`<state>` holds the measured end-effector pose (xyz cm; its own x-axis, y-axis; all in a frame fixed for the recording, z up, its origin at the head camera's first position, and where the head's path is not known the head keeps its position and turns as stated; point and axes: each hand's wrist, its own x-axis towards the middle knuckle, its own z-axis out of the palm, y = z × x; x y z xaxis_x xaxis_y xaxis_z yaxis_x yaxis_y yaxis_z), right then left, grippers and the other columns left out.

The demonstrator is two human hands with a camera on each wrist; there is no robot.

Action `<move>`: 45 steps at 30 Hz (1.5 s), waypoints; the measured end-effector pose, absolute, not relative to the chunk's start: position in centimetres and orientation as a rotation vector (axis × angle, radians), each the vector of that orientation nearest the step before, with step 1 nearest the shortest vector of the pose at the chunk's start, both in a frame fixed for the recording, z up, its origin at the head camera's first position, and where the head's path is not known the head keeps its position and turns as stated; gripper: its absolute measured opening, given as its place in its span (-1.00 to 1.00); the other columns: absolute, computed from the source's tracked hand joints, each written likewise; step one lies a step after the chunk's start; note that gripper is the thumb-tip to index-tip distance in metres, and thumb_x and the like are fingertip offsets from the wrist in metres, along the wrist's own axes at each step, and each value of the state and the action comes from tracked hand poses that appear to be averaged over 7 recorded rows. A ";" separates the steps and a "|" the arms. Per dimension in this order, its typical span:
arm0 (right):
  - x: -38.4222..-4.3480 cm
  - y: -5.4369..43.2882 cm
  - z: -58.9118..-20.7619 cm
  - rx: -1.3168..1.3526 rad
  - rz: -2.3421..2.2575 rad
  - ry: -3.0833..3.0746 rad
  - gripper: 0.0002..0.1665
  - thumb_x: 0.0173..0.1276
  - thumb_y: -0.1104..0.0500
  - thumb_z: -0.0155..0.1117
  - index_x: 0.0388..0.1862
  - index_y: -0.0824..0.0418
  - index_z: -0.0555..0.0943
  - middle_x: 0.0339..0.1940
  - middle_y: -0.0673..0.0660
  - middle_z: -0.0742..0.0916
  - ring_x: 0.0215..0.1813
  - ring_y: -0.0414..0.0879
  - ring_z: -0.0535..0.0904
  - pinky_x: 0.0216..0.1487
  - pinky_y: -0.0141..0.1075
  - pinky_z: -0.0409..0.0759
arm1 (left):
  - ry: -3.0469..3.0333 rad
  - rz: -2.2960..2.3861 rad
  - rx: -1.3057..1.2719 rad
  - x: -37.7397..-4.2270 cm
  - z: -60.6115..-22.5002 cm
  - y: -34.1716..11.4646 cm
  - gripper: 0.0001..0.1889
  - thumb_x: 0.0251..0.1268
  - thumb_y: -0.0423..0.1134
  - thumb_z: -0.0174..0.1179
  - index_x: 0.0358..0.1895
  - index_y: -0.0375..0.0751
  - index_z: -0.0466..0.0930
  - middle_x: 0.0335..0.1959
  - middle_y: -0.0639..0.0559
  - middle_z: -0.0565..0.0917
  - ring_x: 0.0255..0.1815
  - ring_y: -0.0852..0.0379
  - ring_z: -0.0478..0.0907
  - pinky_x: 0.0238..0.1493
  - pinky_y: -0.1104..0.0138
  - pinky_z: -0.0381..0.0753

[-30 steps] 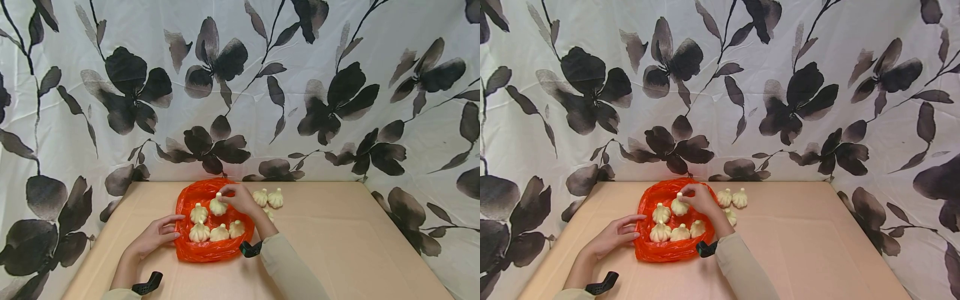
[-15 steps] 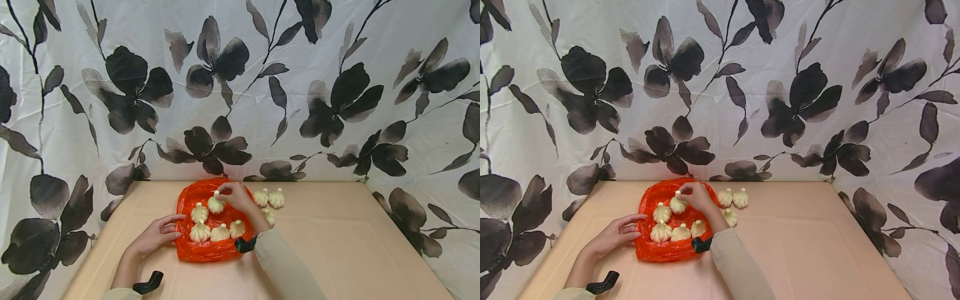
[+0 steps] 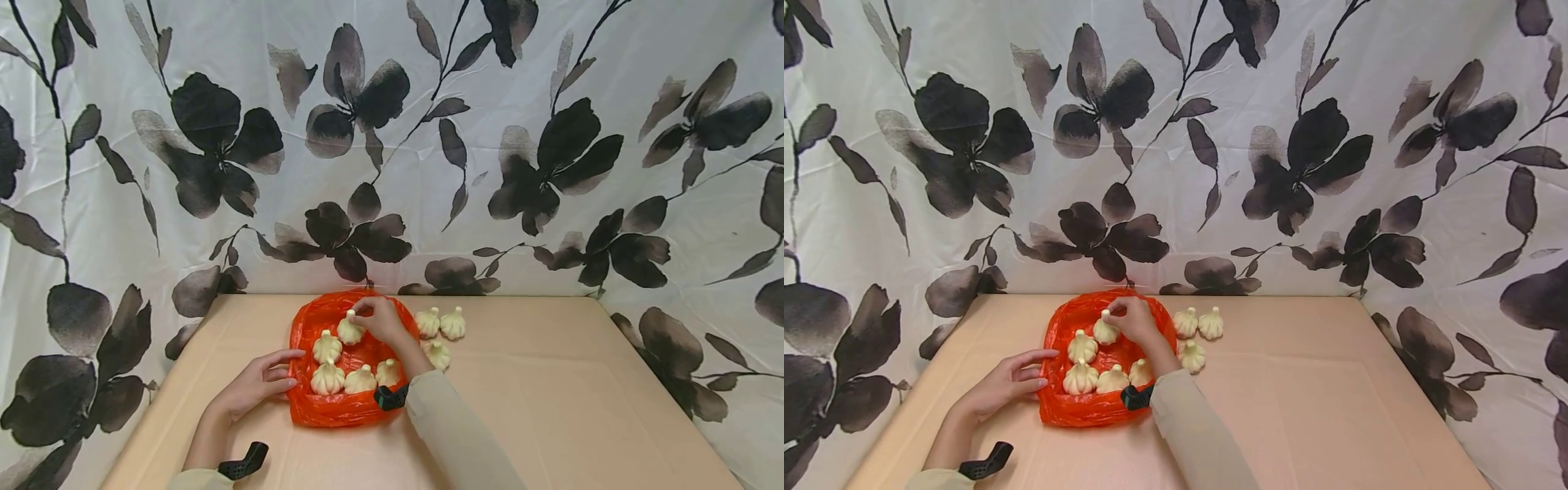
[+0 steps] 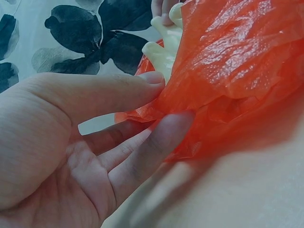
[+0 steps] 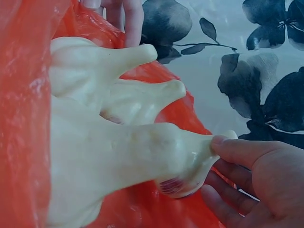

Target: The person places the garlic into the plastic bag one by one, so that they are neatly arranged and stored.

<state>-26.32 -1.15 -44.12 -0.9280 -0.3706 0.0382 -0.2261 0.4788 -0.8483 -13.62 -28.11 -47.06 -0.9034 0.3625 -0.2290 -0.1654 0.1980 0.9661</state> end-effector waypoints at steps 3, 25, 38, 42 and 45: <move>-26.4 -1.3 -44.3 -0.510 -1.434 2.575 -0.88 0.22 0.16 0.42 -0.27 0.14 0.71 -0.30 0.04 0.76 -0.23 -0.16 0.60 -0.17 -0.41 0.61 | 2.070 1.752 0.177 -13.6 -47.1 -28.1 -0.36 0.34 -0.27 0.19 0.44 -0.26 0.18 0.07 -0.35 0.60 -0.01 -0.03 0.67 -0.09 0.11 0.72; -27.7 -1.5 -45.6 -0.451 -1.489 2.549 -0.88 0.22 0.22 0.40 -0.24 0.15 0.71 -0.27 0.08 0.75 -0.22 -0.11 0.61 -0.16 -0.35 0.67 | 2.087 1.771 0.167 -13.9 -47.3 -27.0 -0.36 0.34 -0.29 0.19 0.43 -0.29 0.18 0.08 -0.40 0.57 -0.04 -0.02 0.68 -0.12 0.12 0.73; -26.9 -0.7 -45.2 -0.501 -1.546 2.552 -0.84 0.23 0.20 0.40 -0.21 0.17 0.69 -0.25 0.09 0.75 -0.22 -0.11 0.65 -0.20 -0.39 0.67 | 2.105 1.765 0.152 -13.6 -47.9 -27.1 -0.36 0.33 -0.25 0.21 0.43 -0.25 0.19 0.09 -0.33 0.60 -0.01 -0.05 0.67 -0.09 0.10 0.72; -26.1 -0.2 -44.8 -0.526 -1.554 2.570 -0.82 0.24 0.19 0.39 -0.18 0.20 0.70 -0.24 0.09 0.76 -0.20 -0.10 0.65 -0.15 -0.36 0.67 | 2.097 1.766 0.169 -13.2 -48.0 -27.3 -0.36 0.34 -0.27 0.19 0.44 -0.26 0.19 0.09 -0.35 0.59 -0.01 -0.07 0.67 -0.10 0.09 0.72; -25.6 0.2 -44.4 -0.540 -1.558 2.588 -0.79 0.24 0.20 0.39 -0.16 0.23 0.69 -0.24 0.09 0.76 -0.18 -0.08 0.67 -0.09 -0.32 0.67 | 2.098 1.762 0.181 -12.9 -47.9 -27.3 -0.37 0.35 -0.28 0.18 0.44 -0.25 0.18 0.08 -0.35 0.59 -0.01 -0.07 0.67 -0.10 0.09 0.72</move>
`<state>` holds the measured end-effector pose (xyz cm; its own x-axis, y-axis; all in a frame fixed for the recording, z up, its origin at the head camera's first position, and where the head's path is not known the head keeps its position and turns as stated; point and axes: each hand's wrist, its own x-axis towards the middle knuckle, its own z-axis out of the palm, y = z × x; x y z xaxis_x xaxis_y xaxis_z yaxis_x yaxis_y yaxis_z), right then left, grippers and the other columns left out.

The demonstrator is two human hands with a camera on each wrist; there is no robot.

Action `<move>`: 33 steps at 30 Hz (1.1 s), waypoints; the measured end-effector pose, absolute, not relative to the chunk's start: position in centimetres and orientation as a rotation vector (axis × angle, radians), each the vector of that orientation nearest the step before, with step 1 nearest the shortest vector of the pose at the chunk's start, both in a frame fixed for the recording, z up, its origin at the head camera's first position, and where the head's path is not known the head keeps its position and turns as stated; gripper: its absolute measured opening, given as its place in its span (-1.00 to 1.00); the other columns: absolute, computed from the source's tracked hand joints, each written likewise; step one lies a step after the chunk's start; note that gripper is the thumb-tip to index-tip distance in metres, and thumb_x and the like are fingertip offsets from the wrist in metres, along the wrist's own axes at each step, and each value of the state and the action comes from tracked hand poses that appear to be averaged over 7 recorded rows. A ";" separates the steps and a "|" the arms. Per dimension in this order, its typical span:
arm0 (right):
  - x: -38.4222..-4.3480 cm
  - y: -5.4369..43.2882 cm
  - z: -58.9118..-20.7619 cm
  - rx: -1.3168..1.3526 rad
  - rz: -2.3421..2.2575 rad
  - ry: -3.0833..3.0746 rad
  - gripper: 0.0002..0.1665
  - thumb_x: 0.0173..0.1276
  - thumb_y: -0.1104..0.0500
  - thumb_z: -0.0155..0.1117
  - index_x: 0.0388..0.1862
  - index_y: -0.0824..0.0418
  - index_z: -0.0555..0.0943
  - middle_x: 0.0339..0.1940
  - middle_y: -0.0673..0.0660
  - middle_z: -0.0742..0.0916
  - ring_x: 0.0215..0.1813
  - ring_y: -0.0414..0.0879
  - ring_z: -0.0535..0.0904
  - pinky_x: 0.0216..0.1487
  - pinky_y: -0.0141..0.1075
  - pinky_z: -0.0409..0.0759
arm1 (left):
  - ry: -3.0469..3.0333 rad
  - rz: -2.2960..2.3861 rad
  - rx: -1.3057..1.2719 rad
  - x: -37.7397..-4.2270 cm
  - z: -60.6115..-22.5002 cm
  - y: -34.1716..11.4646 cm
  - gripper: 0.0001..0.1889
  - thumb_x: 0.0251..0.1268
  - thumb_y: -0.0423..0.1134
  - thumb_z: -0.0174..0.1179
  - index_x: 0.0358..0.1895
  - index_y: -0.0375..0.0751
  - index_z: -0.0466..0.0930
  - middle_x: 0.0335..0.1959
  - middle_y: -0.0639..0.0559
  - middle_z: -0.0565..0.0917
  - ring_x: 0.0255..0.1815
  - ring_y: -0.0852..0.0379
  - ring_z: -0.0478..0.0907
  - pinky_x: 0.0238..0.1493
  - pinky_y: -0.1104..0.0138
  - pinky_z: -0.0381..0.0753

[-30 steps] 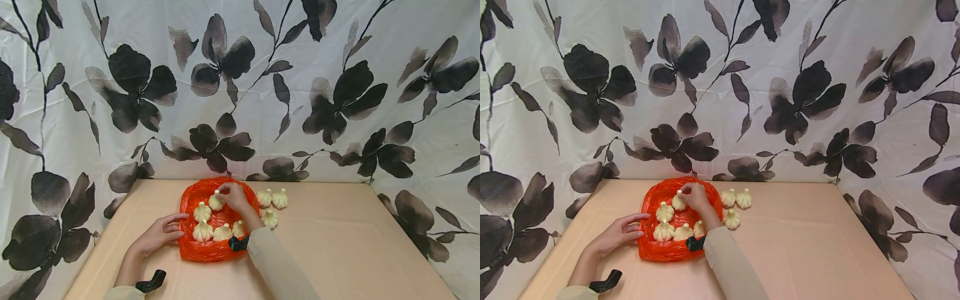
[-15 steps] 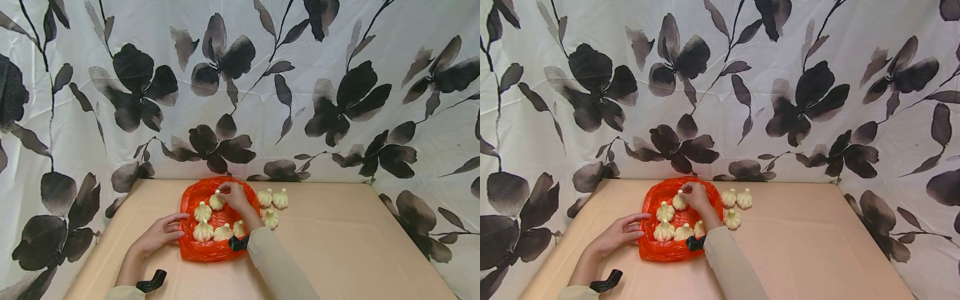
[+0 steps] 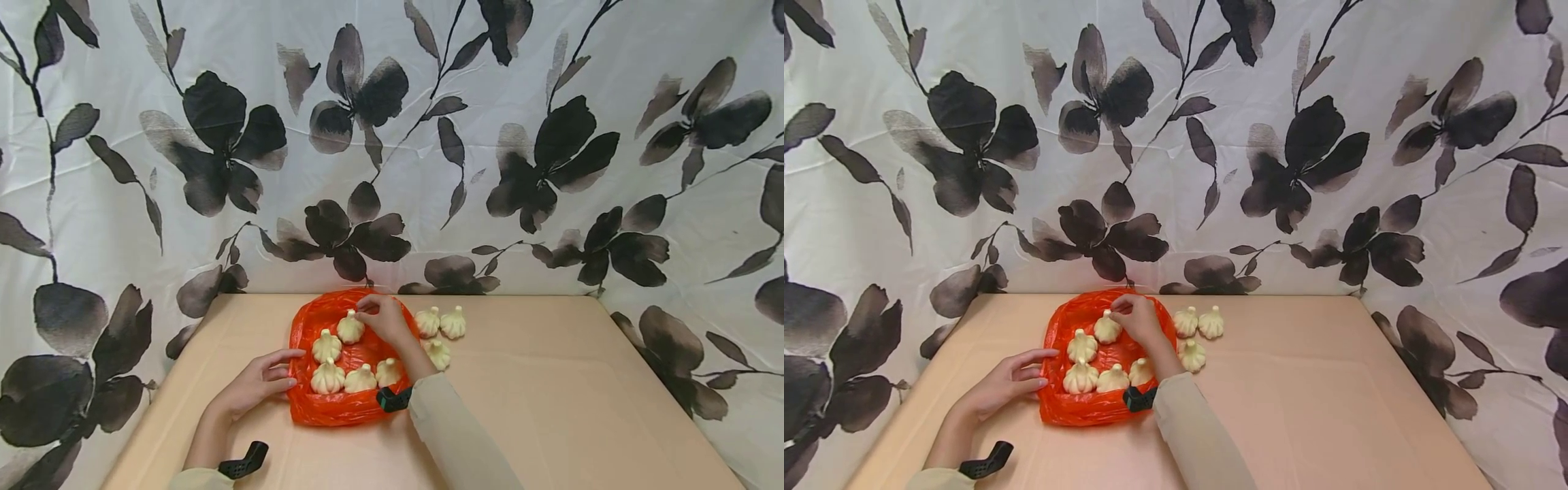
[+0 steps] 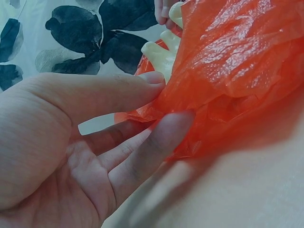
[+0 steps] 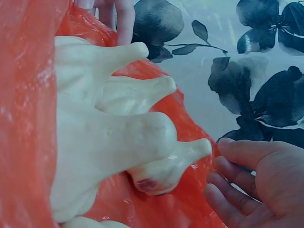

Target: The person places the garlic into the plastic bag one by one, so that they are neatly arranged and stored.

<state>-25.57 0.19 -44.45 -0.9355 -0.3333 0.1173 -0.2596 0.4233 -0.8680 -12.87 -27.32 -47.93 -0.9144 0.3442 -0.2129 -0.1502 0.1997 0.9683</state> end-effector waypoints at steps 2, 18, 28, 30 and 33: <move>-25.3 0.4 -44.3 -0.551 -1.567 2.600 -0.79 0.24 0.21 0.39 -0.16 0.25 0.69 -0.24 0.10 0.76 -0.17 -0.07 0.67 -0.07 -0.30 0.66 | 2.102 1.755 0.188 -12.8 -47.9 -27.4 -0.37 0.35 -0.27 0.18 0.44 -0.24 0.18 0.07 -0.35 0.60 -0.01 -0.06 0.67 -0.09 0.10 0.72; -22.3 2.8 -42.2 -0.515 -1.618 2.580 -0.73 0.25 0.19 0.38 -0.09 0.29 0.68 -0.16 0.11 0.74 -0.12 -0.05 0.67 -0.03 -0.28 0.69 | 2.097 1.730 0.206 -12.8 -46.6 -27.9 -0.36 0.33 -0.26 0.20 0.44 -0.22 0.19 0.04 -0.31 0.63 -0.04 0.02 0.68 -0.10 0.08 0.72; -20.5 4.3 -41.9 -0.421 -1.633 2.561 -0.73 0.25 0.18 0.38 -0.09 0.24 0.69 -0.18 0.09 0.76 -0.13 -0.08 0.67 -0.02 -0.27 0.70 | 2.109 1.695 0.277 -12.5 -45.7 -28.3 -0.34 0.32 -0.28 0.20 0.43 -0.30 0.17 -0.02 -0.36 0.61 -0.11 0.09 0.67 -0.13 0.07 0.72; -20.0 4.5 -41.6 -0.385 -1.636 2.553 -0.74 0.25 0.16 0.39 -0.10 0.20 0.69 -0.18 0.09 0.76 -0.13 -0.09 0.66 -0.02 -0.27 0.69 | 2.104 1.688 0.281 -12.2 -45.7 -28.5 -0.34 0.33 -0.28 0.20 0.44 -0.31 0.16 0.00 -0.36 0.60 -0.09 0.11 0.67 -0.12 0.09 0.72; -19.3 4.7 -41.1 -0.347 -1.647 2.542 -0.77 0.24 0.15 0.40 -0.12 0.14 0.70 -0.18 0.08 0.75 -0.12 -0.09 0.65 -0.02 -0.27 0.69 | 2.097 1.690 0.269 -11.8 -45.6 -29.0 -0.35 0.34 -0.28 0.18 0.44 -0.29 0.15 0.06 -0.38 0.58 -0.06 0.13 0.67 -0.11 0.11 0.72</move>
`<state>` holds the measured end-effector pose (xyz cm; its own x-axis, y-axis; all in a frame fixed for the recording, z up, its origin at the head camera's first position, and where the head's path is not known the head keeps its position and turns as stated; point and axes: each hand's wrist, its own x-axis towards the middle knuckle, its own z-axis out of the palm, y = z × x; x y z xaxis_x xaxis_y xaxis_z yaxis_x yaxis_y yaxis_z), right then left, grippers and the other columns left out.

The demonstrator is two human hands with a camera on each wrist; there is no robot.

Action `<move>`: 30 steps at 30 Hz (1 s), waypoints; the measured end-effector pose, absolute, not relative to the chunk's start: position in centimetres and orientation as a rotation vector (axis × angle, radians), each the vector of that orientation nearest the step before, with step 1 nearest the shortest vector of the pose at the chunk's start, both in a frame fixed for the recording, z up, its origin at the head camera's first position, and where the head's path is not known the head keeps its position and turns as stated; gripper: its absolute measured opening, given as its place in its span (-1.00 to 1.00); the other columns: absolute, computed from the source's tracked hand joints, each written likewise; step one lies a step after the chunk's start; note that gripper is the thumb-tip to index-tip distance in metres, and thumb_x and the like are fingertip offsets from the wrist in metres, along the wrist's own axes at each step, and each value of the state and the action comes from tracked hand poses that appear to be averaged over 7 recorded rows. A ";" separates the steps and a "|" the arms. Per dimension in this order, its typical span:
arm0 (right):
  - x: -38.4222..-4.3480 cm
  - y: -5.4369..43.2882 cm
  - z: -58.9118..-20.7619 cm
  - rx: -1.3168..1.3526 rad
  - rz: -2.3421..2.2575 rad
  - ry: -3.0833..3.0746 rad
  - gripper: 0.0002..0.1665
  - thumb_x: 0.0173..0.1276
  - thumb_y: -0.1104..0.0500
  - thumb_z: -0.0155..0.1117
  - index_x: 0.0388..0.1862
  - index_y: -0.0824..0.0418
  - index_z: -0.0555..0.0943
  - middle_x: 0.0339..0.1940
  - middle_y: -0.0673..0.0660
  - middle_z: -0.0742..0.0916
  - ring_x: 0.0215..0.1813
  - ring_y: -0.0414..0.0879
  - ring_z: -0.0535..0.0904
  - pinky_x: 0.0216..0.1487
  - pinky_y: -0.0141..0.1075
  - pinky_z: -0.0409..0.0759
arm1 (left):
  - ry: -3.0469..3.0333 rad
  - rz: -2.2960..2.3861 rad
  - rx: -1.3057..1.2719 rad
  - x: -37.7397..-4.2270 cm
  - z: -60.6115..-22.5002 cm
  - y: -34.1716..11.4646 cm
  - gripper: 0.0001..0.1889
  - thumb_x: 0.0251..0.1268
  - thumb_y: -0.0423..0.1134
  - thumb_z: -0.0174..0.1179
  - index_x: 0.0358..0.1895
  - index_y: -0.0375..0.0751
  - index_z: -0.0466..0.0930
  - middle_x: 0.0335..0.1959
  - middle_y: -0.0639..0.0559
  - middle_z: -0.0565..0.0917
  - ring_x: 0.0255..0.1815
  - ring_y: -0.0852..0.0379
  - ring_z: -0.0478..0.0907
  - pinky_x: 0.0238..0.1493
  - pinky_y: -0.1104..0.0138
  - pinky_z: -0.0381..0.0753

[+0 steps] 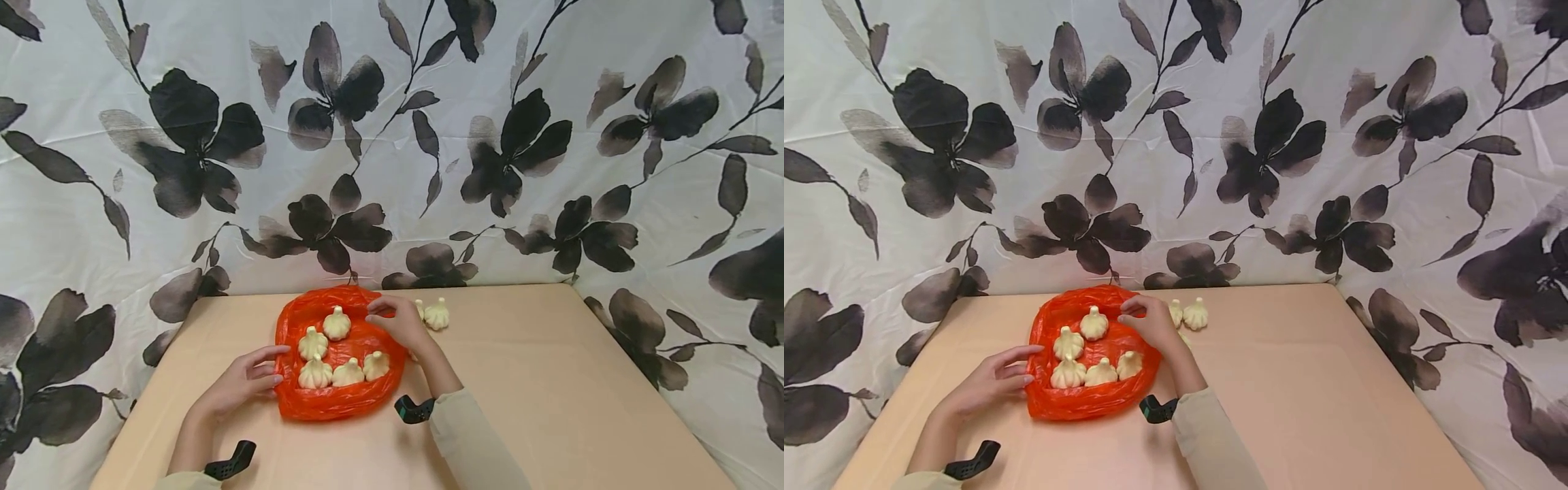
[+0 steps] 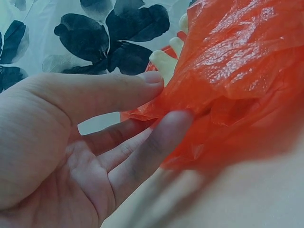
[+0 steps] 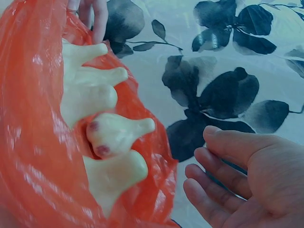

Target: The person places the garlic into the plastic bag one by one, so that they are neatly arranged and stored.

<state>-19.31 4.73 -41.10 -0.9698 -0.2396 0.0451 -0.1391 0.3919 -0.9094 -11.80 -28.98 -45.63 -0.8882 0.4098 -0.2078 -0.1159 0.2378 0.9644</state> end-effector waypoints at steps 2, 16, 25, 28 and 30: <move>-19.1 5.0 -40.8 -0.361 -1.645 2.550 -0.77 0.24 0.16 0.40 -0.12 0.15 0.69 -0.18 0.09 0.75 -0.11 -0.08 0.65 -0.01 -0.26 0.70 | 2.109 1.695 0.268 -11.6 -45.7 -29.2 -0.35 0.35 -0.28 0.17 0.44 -0.29 0.15 0.11 -0.40 0.54 -0.04 0.15 0.67 -0.11 0.13 0.72; -18.0 7.4 -40.4 -0.386 -1.658 2.595 -0.76 0.25 0.19 0.38 -0.10 0.20 0.69 -0.17 0.10 0.75 -0.10 -0.04 0.64 -0.06 -0.24 0.70 | 2.123 1.700 0.275 -11.2 -45.8 -29.4 -0.36 0.37 -0.28 0.15 0.45 -0.34 0.12 0.25 -0.52 0.37 -0.02 0.22 0.66 -0.09 0.15 0.72; -17.5 9.0 -40.7 -0.369 -1.628 2.608 -0.77 0.28 0.14 0.36 -0.10 0.17 0.69 -0.14 0.08 0.75 -0.06 -0.05 0.65 -0.02 -0.23 0.69 | 2.124 1.697 0.289 -11.5 -46.3 -29.1 -0.36 0.37 -0.29 0.14 0.44 -0.36 0.12 0.16 -0.42 0.47 -0.04 0.20 0.67 -0.10 0.16 0.72; -17.4 9.5 -40.7 -0.359 -1.628 2.607 -0.76 0.28 0.14 0.36 -0.09 0.18 0.69 -0.15 0.06 0.75 -0.06 -0.07 0.64 0.00 -0.23 0.68 | 2.121 1.700 0.301 -11.6 -46.4 -29.1 -0.36 0.38 -0.31 0.13 0.44 -0.37 0.11 0.13 -0.37 0.51 -0.05 0.19 0.67 -0.11 0.16 0.72; -17.4 9.9 -40.8 -0.360 -1.626 2.620 -0.77 0.28 0.15 0.36 -0.10 0.17 0.70 -0.16 0.04 0.76 -0.07 -0.08 0.65 0.02 -0.22 0.67 | 2.117 1.704 0.301 -11.6 -46.4 -29.0 -0.37 0.37 -0.31 0.14 0.44 -0.37 0.12 0.10 -0.36 0.53 -0.05 0.19 0.67 -0.11 0.15 0.72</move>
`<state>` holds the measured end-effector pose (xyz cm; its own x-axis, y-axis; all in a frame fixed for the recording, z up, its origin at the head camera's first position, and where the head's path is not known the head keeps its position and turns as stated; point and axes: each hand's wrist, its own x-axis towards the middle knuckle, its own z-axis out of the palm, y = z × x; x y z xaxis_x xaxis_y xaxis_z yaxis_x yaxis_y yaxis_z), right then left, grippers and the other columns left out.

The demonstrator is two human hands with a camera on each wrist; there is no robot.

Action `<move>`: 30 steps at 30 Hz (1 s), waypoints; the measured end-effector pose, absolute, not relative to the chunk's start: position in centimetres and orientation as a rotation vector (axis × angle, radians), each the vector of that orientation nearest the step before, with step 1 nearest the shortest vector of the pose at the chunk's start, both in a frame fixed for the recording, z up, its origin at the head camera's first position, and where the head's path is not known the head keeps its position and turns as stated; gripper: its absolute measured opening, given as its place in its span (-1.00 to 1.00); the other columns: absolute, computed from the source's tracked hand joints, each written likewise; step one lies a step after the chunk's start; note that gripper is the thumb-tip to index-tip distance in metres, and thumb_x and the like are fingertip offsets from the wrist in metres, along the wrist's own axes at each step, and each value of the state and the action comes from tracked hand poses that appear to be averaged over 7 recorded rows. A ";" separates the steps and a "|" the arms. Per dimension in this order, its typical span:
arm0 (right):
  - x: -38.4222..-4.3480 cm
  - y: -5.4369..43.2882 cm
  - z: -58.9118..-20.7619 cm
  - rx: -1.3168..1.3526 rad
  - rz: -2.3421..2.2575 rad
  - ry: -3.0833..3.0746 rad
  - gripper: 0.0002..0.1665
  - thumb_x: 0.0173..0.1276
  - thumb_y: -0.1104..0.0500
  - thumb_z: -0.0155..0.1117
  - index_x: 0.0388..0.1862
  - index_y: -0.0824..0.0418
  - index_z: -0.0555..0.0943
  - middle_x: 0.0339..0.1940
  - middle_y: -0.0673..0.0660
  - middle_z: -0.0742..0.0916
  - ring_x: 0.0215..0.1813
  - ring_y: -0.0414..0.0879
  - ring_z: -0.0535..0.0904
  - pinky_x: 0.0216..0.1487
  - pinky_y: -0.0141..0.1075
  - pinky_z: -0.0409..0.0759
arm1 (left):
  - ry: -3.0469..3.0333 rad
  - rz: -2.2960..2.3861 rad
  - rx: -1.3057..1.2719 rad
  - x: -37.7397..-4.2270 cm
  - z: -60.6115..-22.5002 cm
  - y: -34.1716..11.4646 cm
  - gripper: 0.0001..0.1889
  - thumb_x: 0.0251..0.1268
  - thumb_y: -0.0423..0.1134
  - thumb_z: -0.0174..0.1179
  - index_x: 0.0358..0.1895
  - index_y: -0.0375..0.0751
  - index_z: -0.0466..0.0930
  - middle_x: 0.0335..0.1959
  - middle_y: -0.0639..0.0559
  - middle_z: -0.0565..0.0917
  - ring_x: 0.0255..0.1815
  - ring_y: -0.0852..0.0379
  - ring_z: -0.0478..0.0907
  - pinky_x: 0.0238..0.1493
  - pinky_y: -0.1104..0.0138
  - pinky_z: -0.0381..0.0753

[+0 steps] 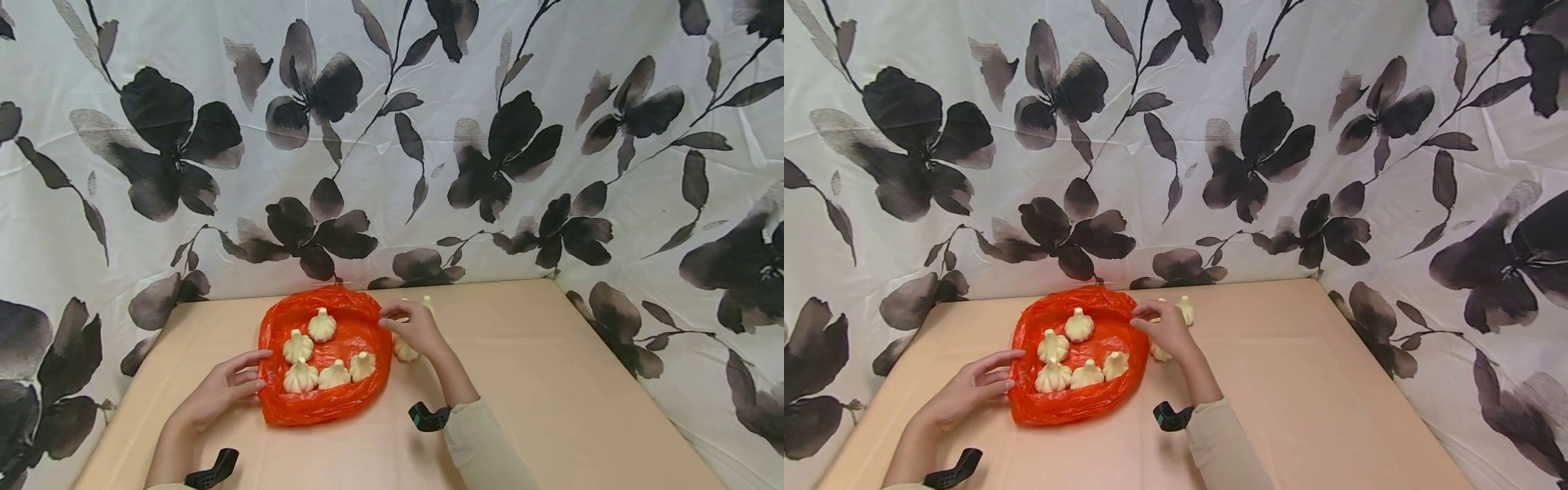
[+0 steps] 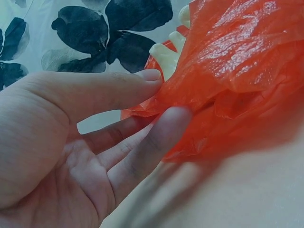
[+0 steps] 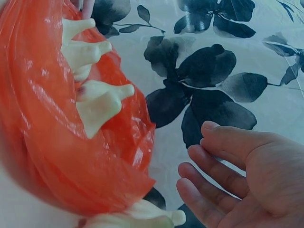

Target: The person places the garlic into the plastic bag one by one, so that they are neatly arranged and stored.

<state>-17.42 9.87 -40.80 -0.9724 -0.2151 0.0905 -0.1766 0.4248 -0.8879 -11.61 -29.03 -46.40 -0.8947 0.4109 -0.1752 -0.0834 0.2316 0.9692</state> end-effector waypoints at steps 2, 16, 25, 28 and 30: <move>-17.4 10.2 -40.8 -0.351 -1.637 2.623 -0.77 0.28 0.16 0.36 -0.09 0.18 0.70 -0.16 0.04 0.76 -0.08 -0.08 0.65 0.03 -0.21 0.67 | 2.117 1.703 0.302 -11.7 -46.4 -29.1 -0.37 0.38 -0.31 0.13 0.44 -0.37 0.12 0.09 -0.35 0.53 -0.05 0.19 0.66 -0.11 0.15 0.72; -17.5 12.4 -41.6 -0.233 -1.652 2.688 -0.84 0.20 0.19 0.42 -0.21 0.11 0.72 -0.23 0.04 0.76 -0.13 -0.07 0.65 0.00 -0.19 0.69 | 2.108 1.704 0.312 -11.9 -46.6 -29.1 -0.37 0.38 -0.31 0.13 0.44 -0.36 0.13 0.12 -0.34 0.50 -0.03 0.22 0.65 -0.10 0.17 0.72; -17.6 13.1 -42.4 -0.236 -1.629 2.707 -0.83 0.19 0.24 0.42 -0.21 0.21 0.71 -0.27 0.08 0.77 -0.18 -0.08 0.67 -0.03 -0.21 0.69 | 2.097 1.711 0.325 -11.9 -46.5 -29.2 -0.37 0.38 -0.33 0.13 0.44 -0.38 0.11 0.05 -0.23 0.58 -0.05 0.21 0.66 -0.11 0.18 0.73; -17.5 13.3 -42.8 -0.227 -1.622 2.700 -0.79 0.21 0.26 0.40 -0.17 0.29 0.70 -0.26 0.11 0.77 -0.17 -0.06 0.67 -0.04 -0.21 0.69 | 2.089 1.717 0.338 -11.9 -46.5 -29.3 -0.37 0.38 -0.34 0.12 0.43 -0.40 0.10 0.03 -0.21 0.59 -0.05 0.21 0.66 -0.12 0.17 0.73; -17.5 13.5 -43.1 -0.230 -1.621 2.693 -0.76 0.21 0.26 0.40 -0.15 0.33 0.69 -0.25 0.14 0.77 -0.17 -0.05 0.67 -0.04 -0.22 0.69 | 2.084 1.720 0.338 -11.9 -46.5 -29.3 -0.37 0.38 -0.35 0.12 0.43 -0.41 0.10 0.01 -0.21 0.60 -0.05 0.21 0.66 -0.12 0.17 0.73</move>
